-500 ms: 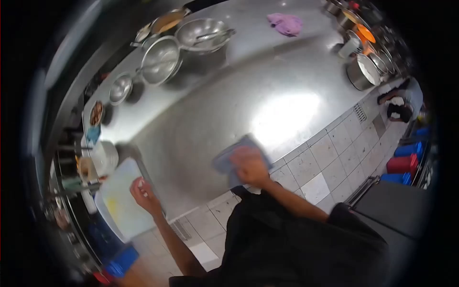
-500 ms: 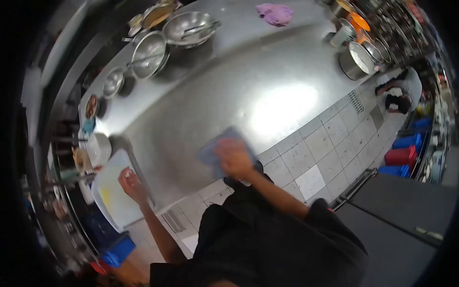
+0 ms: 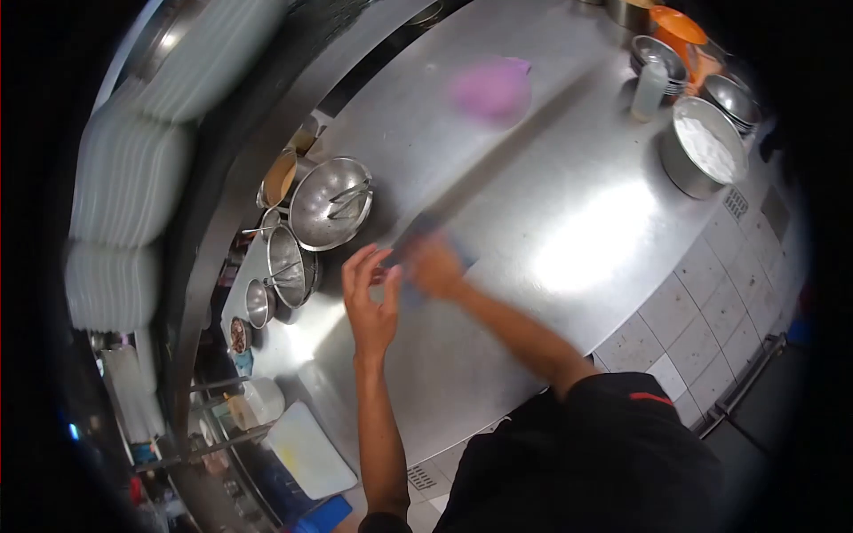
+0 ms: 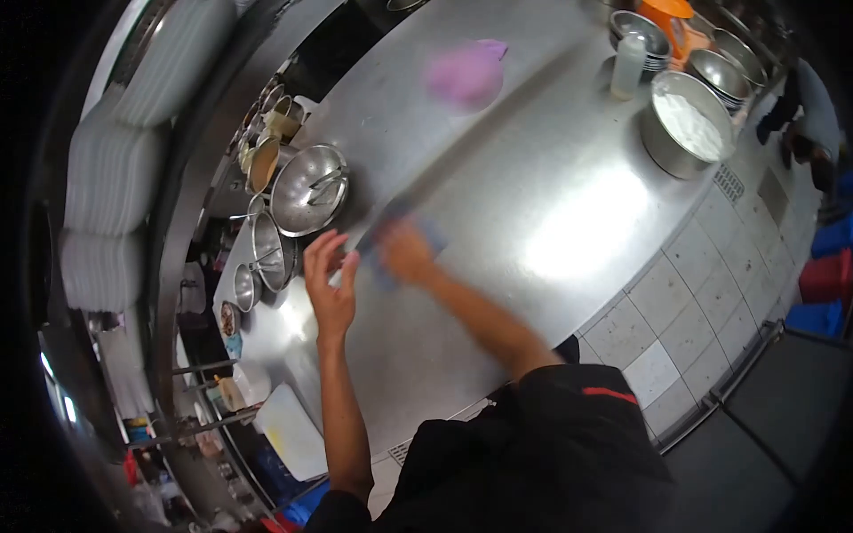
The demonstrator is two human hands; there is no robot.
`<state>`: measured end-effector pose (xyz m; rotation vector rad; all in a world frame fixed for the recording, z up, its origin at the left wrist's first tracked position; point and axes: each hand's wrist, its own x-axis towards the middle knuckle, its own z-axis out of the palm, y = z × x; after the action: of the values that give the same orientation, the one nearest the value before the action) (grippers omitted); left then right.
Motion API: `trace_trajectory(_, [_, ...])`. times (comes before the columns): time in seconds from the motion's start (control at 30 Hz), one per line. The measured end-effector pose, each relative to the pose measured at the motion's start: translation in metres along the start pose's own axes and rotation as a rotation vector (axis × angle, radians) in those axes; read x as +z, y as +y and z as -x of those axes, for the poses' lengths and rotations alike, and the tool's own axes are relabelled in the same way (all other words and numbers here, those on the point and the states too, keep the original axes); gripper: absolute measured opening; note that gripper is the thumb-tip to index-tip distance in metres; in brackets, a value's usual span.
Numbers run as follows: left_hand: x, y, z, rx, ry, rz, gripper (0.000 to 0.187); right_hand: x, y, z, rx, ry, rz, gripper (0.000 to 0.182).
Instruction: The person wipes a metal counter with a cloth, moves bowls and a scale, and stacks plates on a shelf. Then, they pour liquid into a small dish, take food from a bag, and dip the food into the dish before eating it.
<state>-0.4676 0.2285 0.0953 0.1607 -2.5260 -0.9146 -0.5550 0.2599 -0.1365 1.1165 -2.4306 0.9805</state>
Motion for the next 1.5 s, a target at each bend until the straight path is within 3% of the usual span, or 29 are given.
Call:
trace_trajectory(0.03, [-0.005,0.001,0.0,-0.059,0.031,-0.029,0.022,-0.021,0.069,-0.02,0.179,-0.158,0.15,0.043])
trace_trajectory(0.07, [-0.014,-0.008,0.016,-0.094,0.029,-0.049,0.022,-0.057,0.139,-0.02,0.248,-0.029,0.124,0.048])
trace_trajectory(0.13, [-0.023,-0.043,0.046,-0.347,0.03,-0.083,0.019,-0.15,0.223,-0.024,0.406,0.0,0.278,0.054])
trace_trajectory(0.17, [-0.027,-0.045,0.059,-0.363,0.016,-0.102,0.019,-0.164,0.249,-0.021,0.464,0.034,0.498,0.059])
trace_trajectory(0.2, [-0.025,-0.046,0.069,-0.511,0.044,-0.058,0.018,-0.166,0.264,-0.017,0.522,0.104,0.497,0.063])
trace_trajectory(0.23, [-0.017,-0.048,0.075,-0.656,0.073,-0.007,0.017,-0.162,0.251,-0.021,0.573,0.082,0.55,0.064])
trace_trajectory(0.3, [0.022,-0.06,0.059,-0.611,0.138,0.085,0.017,-0.139,0.183,-0.02,0.589,-0.084,0.539,0.067])
trace_trajectory(0.37, [0.09,-0.015,-0.005,-0.366,0.074,0.122,0.016,-0.085,0.077,0.009,0.379,-0.049,0.16,0.062])
trace_trajectory(0.43, [0.153,0.068,-0.061,-0.137,-0.07,0.244,0.018,-0.049,-0.018,0.047,0.041,-0.229,0.056,0.055])
trace_trajectory(0.47, [0.182,0.09,-0.077,0.073,-0.143,0.286,0.019,-0.035,-0.065,0.063,-0.118,-0.324,-0.018,0.052])
trace_trajectory(0.5, [0.189,0.132,-0.082,0.045,-0.301,0.274,0.021,-0.027,-0.066,0.064,-0.098,-0.301,-0.013,0.052])
trace_trajectory(0.57, [0.187,0.17,-0.077,0.284,-0.406,0.264,0.02,-0.004,-0.056,0.084,-0.296,-0.174,-0.327,0.046])
trace_trajectory(0.63, [0.161,0.184,-0.052,0.283,-0.378,0.337,0.02,-0.024,0.021,0.042,-0.309,-0.133,-0.126,0.044])
trace_trajectory(0.67, [0.143,0.178,-0.033,0.215,-0.402,0.359,0.019,-0.069,0.061,0.009,-0.161,-0.313,-0.006,0.043])
trace_trajectory(0.73, [0.109,0.15,0.015,0.043,-0.39,0.41,0.016,-0.108,0.147,-0.029,0.212,-0.142,0.176,0.047])
trace_trajectory(0.8, [0.087,0.103,0.051,0.002,-0.384,0.39,0.017,-0.116,0.19,-0.032,0.409,0.141,0.379,0.05])
trace_trajectory(0.87, [0.075,0.089,0.073,-0.633,-0.372,0.443,0.018,-0.103,0.135,-0.018,0.48,0.107,0.474,0.051])
trace_trajectory(0.9, [0.077,0.095,0.072,-0.637,-0.364,0.452,0.018,-0.091,0.085,-0.001,0.414,-0.042,0.474,0.05])
trace_trajectory(1.0, [0.112,0.146,0.019,-0.172,-0.284,0.624,0.019,-0.042,-0.067,0.098,-0.082,-0.213,-0.039,0.051])
trace_trajectory(1.03, [0.114,0.171,0.011,-0.111,-0.355,0.611,0.021,-0.017,-0.107,0.142,-0.252,-0.272,0.022,0.048])
trace_trajectory(1.1, [0.117,0.2,0.014,0.141,-0.447,0.541,0.025,-0.043,-0.118,0.16,-0.447,-0.305,-0.34,0.045])
trace_trajectory(1.13, [0.111,0.206,0.019,0.214,-0.529,0.541,0.025,-0.048,-0.103,0.15,-0.454,-0.309,-0.337,0.045])
trace_trajectory(1.2, [0.106,0.198,0.041,0.291,-0.443,0.566,0.024,-0.048,-0.043,0.099,-0.45,-0.168,-0.248,0.043])
trace_trajectory(1.27, [0.086,0.171,0.071,0.055,-0.438,0.579,0.023,-0.066,0.041,0.031,-0.203,-0.278,0.026,0.041])
trace_trajectory(1.3, [0.07,0.154,0.087,-0.03,-0.368,0.553,0.022,-0.07,0.09,0.013,-0.094,-0.122,0.241,0.042])
trace_trajectory(1.37, [0.037,0.098,0.136,-0.261,-0.255,0.434,0.02,-0.09,0.167,-0.019,0.291,0.016,0.378,0.043])
trace_trajectory(1.4, [0.017,0.078,0.157,-0.409,-0.15,0.438,0.023,-0.103,0.178,-0.027,0.339,0.177,0.402,0.041])
trace_trajectory(1.47, [-0.025,0.034,0.201,-0.919,0.043,0.372,0.023,-0.08,0.141,-0.01,0.346,0.182,0.541,0.041])
trace_trajectory(1.5, [-0.023,0.036,0.198,-0.919,0.039,0.381,0.023,-0.066,0.095,0.007,0.269,0.164,0.418,0.037])
